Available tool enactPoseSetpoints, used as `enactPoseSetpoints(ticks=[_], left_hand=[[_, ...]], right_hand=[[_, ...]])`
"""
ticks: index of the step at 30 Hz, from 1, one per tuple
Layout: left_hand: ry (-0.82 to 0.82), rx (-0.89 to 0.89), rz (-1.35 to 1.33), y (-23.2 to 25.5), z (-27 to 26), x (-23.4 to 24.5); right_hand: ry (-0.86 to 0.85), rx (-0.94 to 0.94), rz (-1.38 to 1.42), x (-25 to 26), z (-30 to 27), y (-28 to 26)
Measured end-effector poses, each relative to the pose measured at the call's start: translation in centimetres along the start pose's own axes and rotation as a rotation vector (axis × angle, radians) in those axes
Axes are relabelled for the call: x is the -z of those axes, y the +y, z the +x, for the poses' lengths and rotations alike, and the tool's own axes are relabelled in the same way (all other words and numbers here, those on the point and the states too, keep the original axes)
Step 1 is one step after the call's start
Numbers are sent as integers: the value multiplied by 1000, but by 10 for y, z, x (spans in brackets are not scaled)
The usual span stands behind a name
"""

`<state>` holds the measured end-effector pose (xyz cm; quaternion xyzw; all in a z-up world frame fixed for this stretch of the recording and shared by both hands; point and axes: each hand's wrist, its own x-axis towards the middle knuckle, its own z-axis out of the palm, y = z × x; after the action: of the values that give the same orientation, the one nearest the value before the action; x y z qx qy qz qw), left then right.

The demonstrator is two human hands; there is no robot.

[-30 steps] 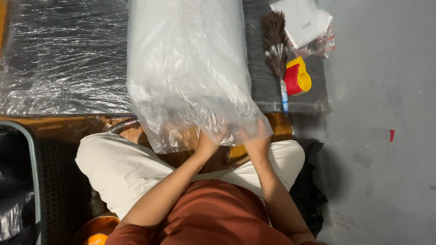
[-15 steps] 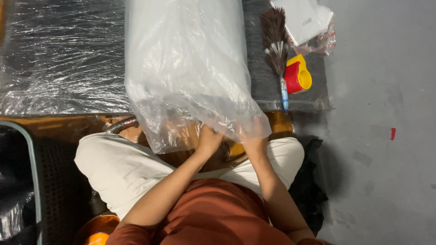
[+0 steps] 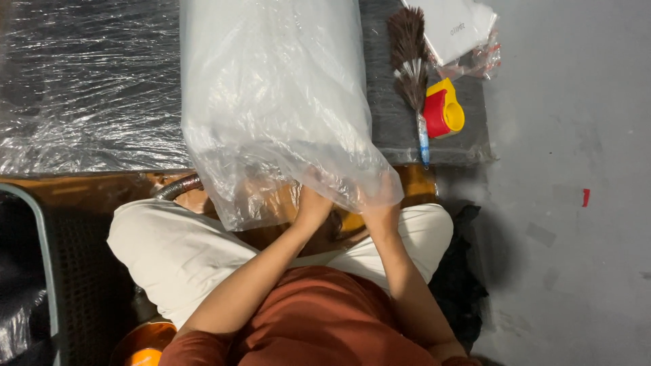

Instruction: A person places a pillow into a plastic bag and uses a vacuum hose to remove the air, manually compressing the pillow to reduce its size.

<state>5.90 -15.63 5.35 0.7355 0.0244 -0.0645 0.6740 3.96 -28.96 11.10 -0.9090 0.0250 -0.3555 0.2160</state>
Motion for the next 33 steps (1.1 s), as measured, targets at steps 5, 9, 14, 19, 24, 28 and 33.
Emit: enactPoseSetpoints(ticks=[5,9,14,19,24,28,33], left_hand=[[-13,-1,-3,-4,2,0],[-16,2,-6,-9,4,4],[-38,1,2,-10,9,3],[-35,0,6,-12,11,5],[-33,-6,7,-14,13,9],[-44,-7,8,-17,11,9],[-43,-11,10,-20,6,11]], right_hand=[[-358,82,291,20,-18,-1],[-579,-18,350,35,-44,6],[-717,-198,355,38,-31,-12],[-628,-316,457,32,-35,0],[-529,-265,486,30,-32,4],[-540,-272,547,45,-6,-28],[-333,-27,395,26,-10,-13]])
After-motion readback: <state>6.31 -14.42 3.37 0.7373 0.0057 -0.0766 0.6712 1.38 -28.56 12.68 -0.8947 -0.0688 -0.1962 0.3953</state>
